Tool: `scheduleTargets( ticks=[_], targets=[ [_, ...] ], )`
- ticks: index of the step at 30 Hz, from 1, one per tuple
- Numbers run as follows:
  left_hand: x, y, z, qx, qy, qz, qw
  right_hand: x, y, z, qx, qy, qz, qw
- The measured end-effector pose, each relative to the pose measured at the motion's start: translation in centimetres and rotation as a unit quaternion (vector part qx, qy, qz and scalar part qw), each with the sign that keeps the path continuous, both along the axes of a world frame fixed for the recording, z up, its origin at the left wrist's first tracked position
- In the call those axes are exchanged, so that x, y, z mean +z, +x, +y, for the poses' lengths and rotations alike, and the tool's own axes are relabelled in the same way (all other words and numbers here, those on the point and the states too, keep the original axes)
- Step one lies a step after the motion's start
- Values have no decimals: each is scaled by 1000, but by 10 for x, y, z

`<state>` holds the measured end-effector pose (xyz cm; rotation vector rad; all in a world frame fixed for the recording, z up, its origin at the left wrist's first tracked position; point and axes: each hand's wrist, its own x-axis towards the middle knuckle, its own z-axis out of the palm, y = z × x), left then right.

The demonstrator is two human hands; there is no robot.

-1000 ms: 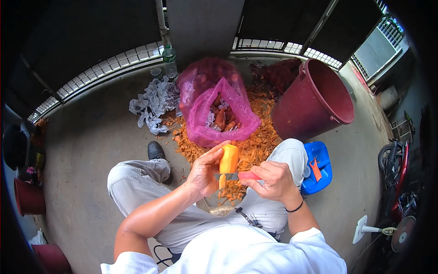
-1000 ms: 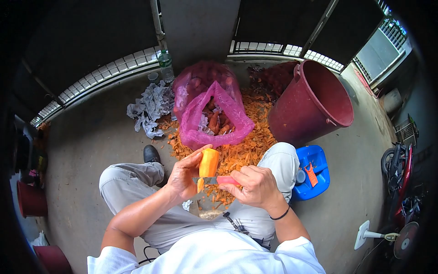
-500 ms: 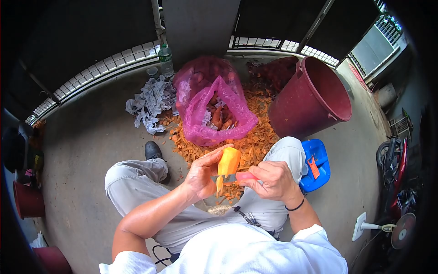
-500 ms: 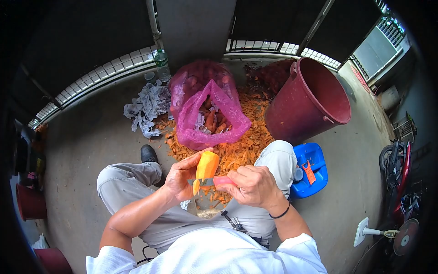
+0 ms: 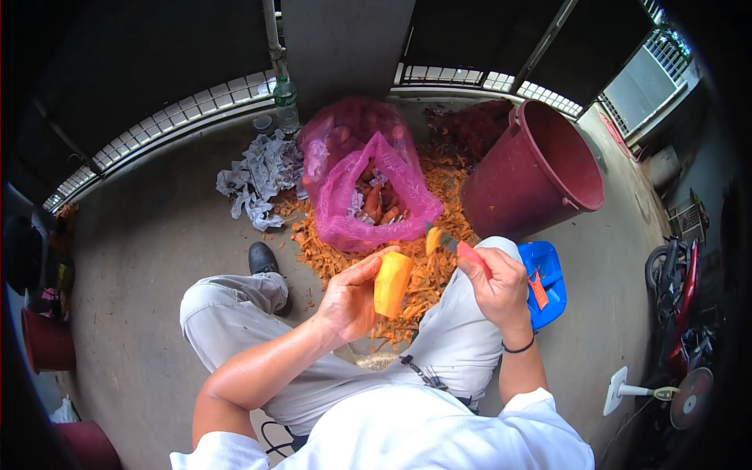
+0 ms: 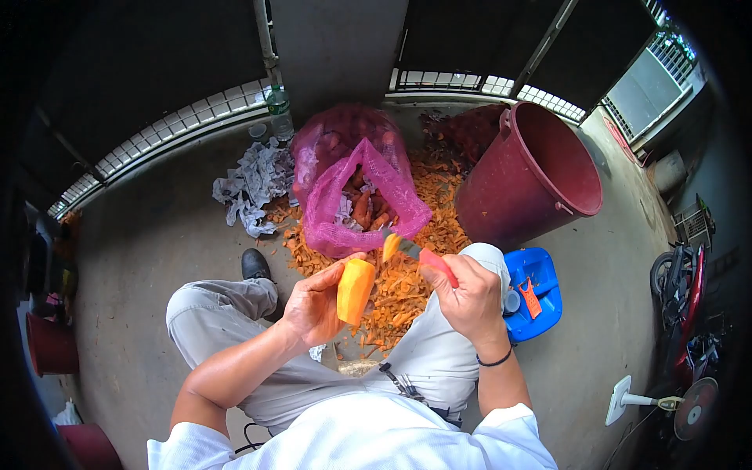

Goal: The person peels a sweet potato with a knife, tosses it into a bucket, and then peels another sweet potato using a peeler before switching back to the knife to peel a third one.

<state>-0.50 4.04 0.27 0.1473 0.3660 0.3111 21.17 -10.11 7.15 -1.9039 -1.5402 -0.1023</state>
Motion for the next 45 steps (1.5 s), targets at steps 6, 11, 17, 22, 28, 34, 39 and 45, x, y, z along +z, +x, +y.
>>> scheduleTargets(
  ticks=[6,11,17,22,28,34,39,45],
  targets=[
    [5,-1,4,10,21,-26,999,-5,8,-7,-72,74,278,955],
    [9,2,0,41,52,20,998,-6,-4,-11,35,-31,191,980],
    [6,1,1,50,61,35,996,-9,-29,-7,196,-89,35,976],
    [5,-1,3,35,81,61,994,-7,-38,-2,193,-84,-20,977],
    [10,-3,3,24,86,83,993,0,-37,-1,183,-85,-47,978],
    [10,-1,-4,22,69,62,995,8,-28,-5,158,-77,-68,982],
    [12,0,0,11,90,6,996,3,-35,-6,208,-77,-43,974],
    [10,-1,-1,18,74,22,997,5,-38,-6,214,-73,-54,973]
  ],
)
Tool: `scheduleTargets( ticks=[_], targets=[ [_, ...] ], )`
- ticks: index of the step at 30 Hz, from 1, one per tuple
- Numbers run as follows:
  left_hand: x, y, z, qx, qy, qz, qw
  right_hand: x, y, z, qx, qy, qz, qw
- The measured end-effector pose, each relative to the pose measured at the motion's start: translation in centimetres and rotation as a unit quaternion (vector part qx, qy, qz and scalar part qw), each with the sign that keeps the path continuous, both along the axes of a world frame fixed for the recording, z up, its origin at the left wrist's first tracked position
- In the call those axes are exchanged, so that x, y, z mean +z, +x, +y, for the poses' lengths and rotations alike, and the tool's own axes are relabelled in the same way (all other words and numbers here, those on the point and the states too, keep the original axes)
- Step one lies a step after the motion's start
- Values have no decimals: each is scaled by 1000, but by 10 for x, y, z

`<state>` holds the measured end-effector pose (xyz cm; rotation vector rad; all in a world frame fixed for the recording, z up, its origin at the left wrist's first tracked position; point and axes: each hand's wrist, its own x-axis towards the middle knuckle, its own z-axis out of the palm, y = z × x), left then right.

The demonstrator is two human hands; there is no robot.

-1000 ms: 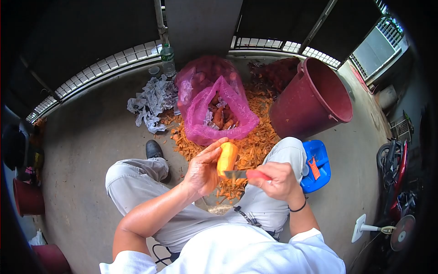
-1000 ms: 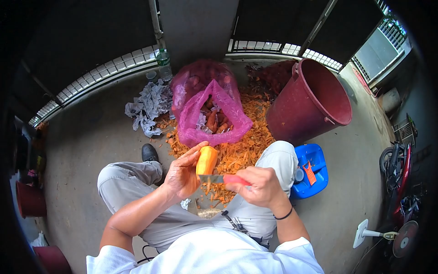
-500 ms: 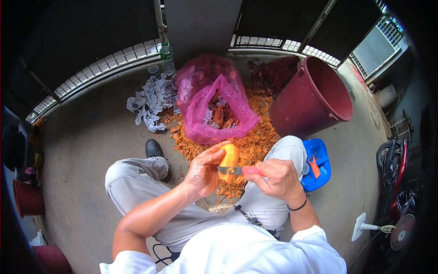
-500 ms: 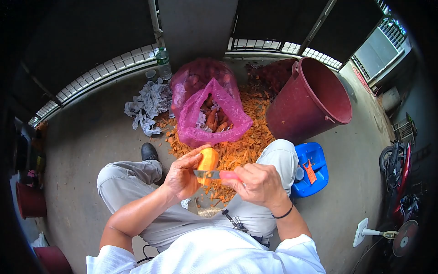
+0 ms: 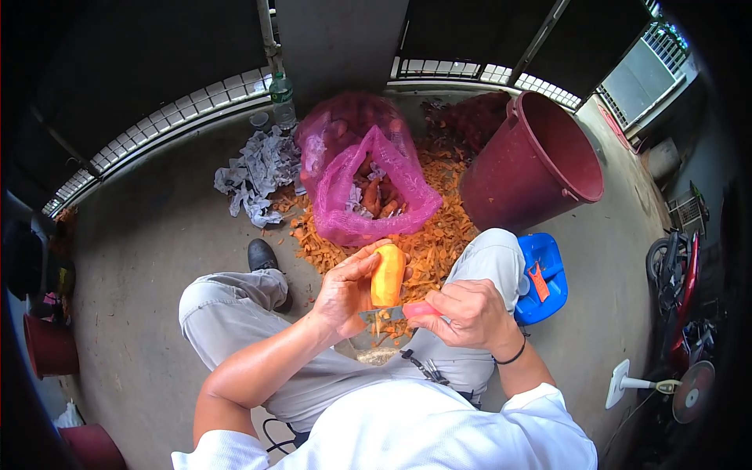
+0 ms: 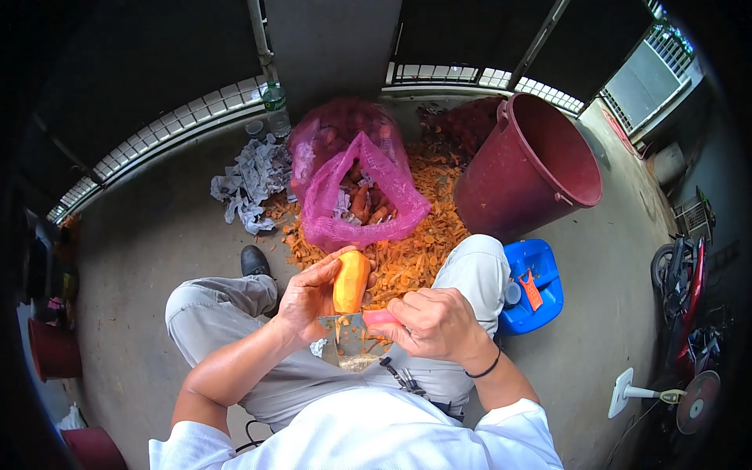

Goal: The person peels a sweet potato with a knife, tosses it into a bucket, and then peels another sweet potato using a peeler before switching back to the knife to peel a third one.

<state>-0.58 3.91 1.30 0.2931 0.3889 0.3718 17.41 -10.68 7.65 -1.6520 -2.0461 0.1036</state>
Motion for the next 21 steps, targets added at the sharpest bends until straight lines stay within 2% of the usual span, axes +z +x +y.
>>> scheduleTargets(
  ticks=[7,14,16,20,21],
  targets=[
    [5,-2,2,-10,1,8,1000,3,3,2,2,0,2,1000],
    [-3,-3,5,-22,-14,-41,999,3,16,-1,-58,26,-21,998],
    [-1,-2,0,-13,-18,-24,999,4,23,-3,-79,41,-20,996],
    [1,-3,3,-12,-53,-28,998,6,30,-11,-141,81,35,986],
    [-1,-3,5,-13,-53,-28,998,4,30,-11,-170,103,98,975]
  ],
)
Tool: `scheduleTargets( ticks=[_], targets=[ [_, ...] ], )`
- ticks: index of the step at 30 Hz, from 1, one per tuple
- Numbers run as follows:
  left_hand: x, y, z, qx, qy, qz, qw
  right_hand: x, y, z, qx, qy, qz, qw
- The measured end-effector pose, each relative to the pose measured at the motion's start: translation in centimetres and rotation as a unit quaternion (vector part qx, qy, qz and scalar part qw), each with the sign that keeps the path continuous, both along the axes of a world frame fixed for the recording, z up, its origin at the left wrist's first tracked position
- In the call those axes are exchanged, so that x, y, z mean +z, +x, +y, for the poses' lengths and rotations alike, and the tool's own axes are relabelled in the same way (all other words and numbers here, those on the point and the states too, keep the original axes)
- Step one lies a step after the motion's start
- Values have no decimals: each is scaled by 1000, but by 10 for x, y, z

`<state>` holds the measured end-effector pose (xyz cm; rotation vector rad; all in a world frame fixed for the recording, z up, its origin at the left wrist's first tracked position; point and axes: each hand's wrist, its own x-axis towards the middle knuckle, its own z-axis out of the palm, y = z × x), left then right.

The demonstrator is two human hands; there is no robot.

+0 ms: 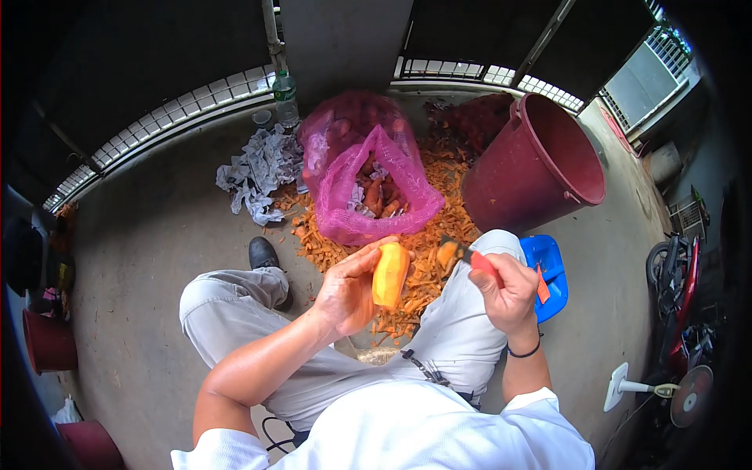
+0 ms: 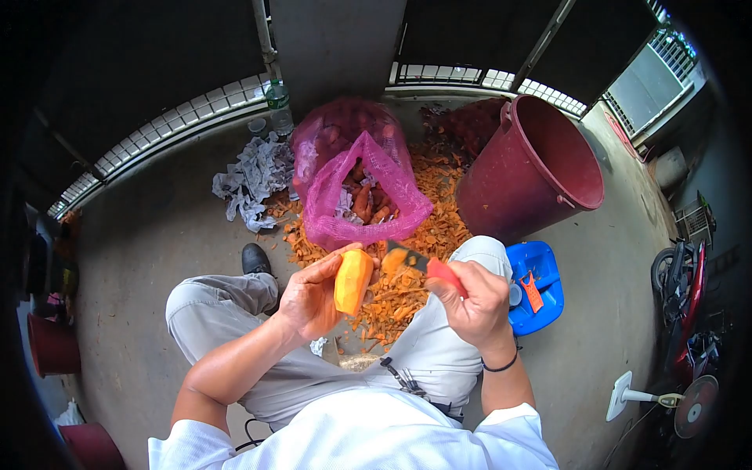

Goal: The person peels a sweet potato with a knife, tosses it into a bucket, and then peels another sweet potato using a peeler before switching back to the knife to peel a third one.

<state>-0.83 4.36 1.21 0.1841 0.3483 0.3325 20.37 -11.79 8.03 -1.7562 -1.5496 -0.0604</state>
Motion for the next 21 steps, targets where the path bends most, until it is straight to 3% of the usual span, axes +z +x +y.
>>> scheduleTargets(
  ticks=[2,3,5,7,10,12,13,15,21],
  targets=[
    [-5,2,3,4,-6,-15,1000,-5,4,-3,-22,25,109,994],
    [-4,2,3,4,-5,-15,1000,-5,4,-2,-21,26,109,993],
    [-3,3,2,18,-10,-2,1000,-7,5,1,-107,-133,-30,985],
    [4,3,1,18,16,3,1000,-9,5,1,-114,-113,32,987],
    [2,0,1,20,29,1,999,-12,-6,-2,-89,-78,83,990],
    [0,3,1,11,21,-13,1000,-18,-16,0,30,-61,67,995],
    [-1,4,0,15,38,-2,999,-19,-20,1,28,-60,66,996],
    [0,3,0,19,55,11,998,-22,-27,4,96,-98,-33,990],
    [9,1,-3,18,89,51,995,-10,-29,11,96,-107,-101,984]
  ],
)
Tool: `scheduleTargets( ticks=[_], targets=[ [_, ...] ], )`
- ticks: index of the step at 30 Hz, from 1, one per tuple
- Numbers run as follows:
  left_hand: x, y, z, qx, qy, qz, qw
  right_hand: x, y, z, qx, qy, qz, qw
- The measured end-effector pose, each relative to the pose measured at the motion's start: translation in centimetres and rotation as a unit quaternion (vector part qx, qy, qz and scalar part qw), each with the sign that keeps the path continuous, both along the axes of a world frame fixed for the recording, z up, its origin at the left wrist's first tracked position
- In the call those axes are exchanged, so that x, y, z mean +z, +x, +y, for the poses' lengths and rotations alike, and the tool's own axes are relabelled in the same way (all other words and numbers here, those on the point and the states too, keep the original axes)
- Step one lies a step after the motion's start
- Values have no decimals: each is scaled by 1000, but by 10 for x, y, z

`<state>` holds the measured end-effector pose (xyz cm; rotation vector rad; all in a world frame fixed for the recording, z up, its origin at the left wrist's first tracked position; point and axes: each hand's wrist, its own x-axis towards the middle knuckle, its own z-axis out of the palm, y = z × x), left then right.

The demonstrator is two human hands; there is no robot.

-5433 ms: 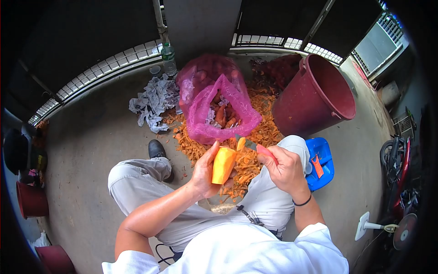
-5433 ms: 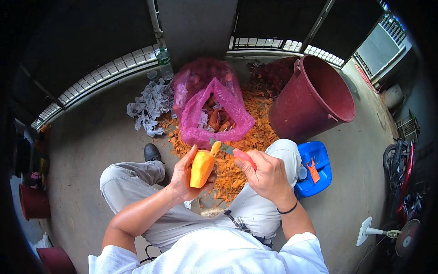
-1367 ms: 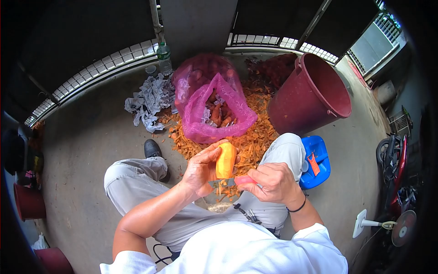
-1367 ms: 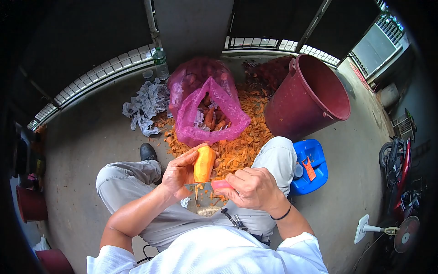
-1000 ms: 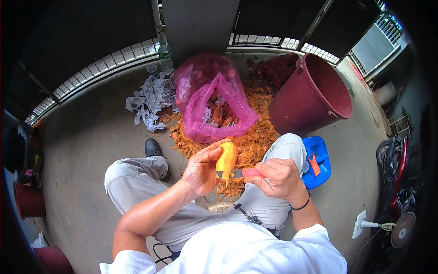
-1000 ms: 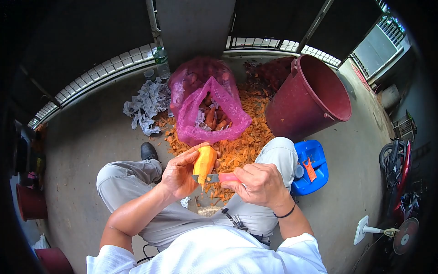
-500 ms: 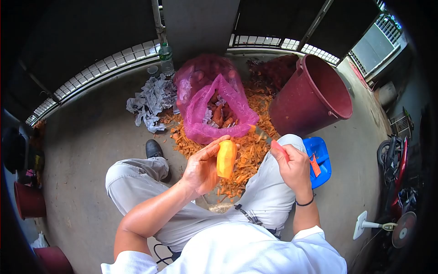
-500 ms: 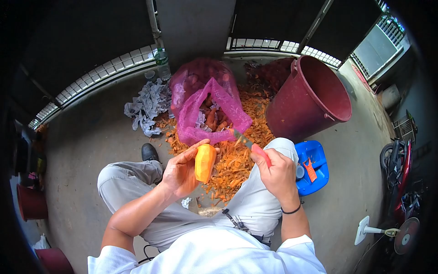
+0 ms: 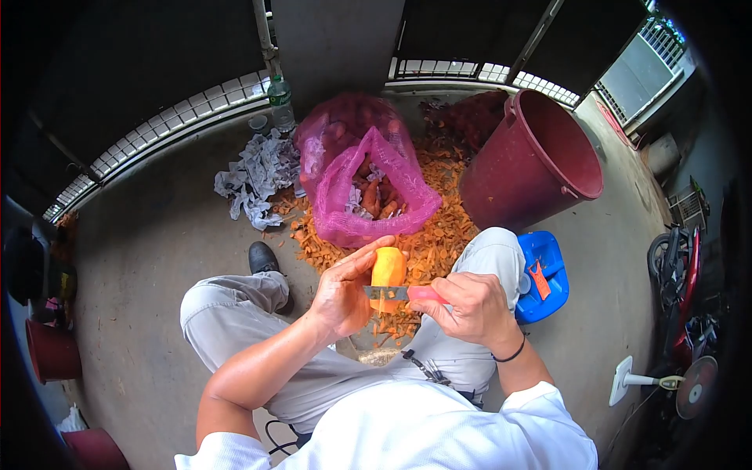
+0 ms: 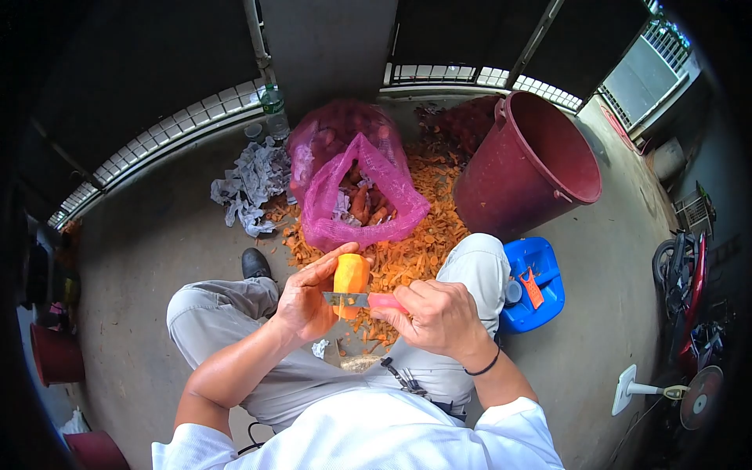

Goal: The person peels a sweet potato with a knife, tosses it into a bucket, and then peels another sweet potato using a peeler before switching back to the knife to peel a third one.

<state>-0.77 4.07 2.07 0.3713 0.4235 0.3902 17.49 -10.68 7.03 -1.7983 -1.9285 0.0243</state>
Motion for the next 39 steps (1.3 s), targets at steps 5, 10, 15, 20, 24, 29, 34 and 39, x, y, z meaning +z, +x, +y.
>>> scheduleTargets(
  ticks=[5,10,15,20,24,29,34,39],
  targets=[
    [-1,0,2,-4,2,-23,1000,11,2,0,-9,11,-27,1000],
    [-1,0,1,-9,-11,-30,999,11,1,-2,-16,24,-51,998],
    [-4,-2,-1,-20,-14,-29,999,10,12,-5,-48,37,-41,997],
    [-4,1,-9,-32,2,-29,999,7,27,-10,-141,70,57,986],
    [-2,0,-8,-49,6,-49,998,3,16,-11,-103,55,86,989],
    [-3,2,-9,-38,15,7,999,4,8,-11,-16,-10,35,999],
    [-6,0,-6,-54,24,-11,998,7,22,-6,-96,50,7,994],
    [-2,3,-6,-55,31,17,998,5,42,-12,-202,61,175,962]
  ],
)
